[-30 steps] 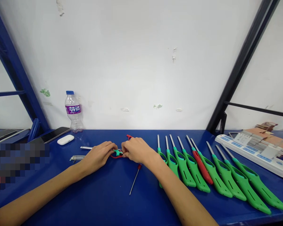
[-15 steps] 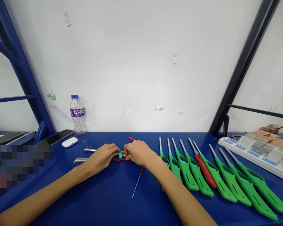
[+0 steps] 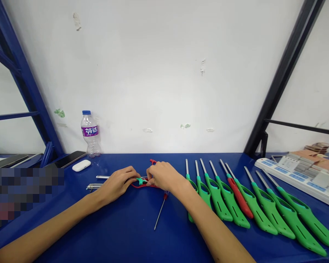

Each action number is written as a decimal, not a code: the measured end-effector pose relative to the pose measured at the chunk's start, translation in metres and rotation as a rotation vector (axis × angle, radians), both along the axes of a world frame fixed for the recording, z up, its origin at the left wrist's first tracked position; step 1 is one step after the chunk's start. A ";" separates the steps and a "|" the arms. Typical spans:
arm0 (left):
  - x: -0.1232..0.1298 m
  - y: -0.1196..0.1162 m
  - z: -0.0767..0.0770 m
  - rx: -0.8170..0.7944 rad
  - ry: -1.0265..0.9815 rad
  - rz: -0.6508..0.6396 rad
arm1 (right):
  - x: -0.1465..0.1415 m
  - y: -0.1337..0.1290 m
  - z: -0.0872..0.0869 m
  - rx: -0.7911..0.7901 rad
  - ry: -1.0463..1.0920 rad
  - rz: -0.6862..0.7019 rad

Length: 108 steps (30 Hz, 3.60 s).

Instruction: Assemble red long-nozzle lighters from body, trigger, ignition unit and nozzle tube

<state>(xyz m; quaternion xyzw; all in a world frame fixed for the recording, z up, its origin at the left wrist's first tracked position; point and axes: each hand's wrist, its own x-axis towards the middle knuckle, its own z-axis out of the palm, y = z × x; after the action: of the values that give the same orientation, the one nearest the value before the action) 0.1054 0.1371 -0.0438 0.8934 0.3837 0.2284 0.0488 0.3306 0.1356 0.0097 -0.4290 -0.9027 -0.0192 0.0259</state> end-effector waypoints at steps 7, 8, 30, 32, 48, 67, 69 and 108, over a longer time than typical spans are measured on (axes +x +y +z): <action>0.000 0.000 -0.001 0.012 0.009 -0.001 | 0.001 -0.001 0.003 -0.037 0.015 -0.007; -0.001 0.000 -0.001 0.012 0.009 -0.005 | 0.001 -0.002 0.003 -0.048 0.020 -0.011; 0.003 -0.010 0.007 -0.003 0.017 -0.008 | 0.003 -0.005 0.004 -0.036 0.016 0.000; 0.003 -0.013 0.010 -0.010 0.035 -0.009 | 0.003 -0.005 0.004 -0.043 0.023 0.016; -0.001 -0.010 0.011 -0.037 0.028 -0.064 | 0.000 -0.003 0.000 -0.037 0.024 0.053; 0.002 -0.007 0.007 -0.054 0.008 0.001 | -0.002 -0.006 0.001 -0.055 0.013 0.060; 0.002 -0.007 0.008 -0.048 0.016 -0.010 | -0.001 -0.006 0.002 -0.059 0.015 0.059; -0.001 -0.013 0.013 -0.058 0.039 -0.025 | 0.003 -0.004 0.005 -0.123 0.104 0.043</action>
<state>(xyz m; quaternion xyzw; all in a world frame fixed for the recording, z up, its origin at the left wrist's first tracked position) 0.1047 0.1241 -0.0313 0.9006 0.3799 0.1992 0.0698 0.3341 0.1319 0.0151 -0.4109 -0.9086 0.0589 0.0469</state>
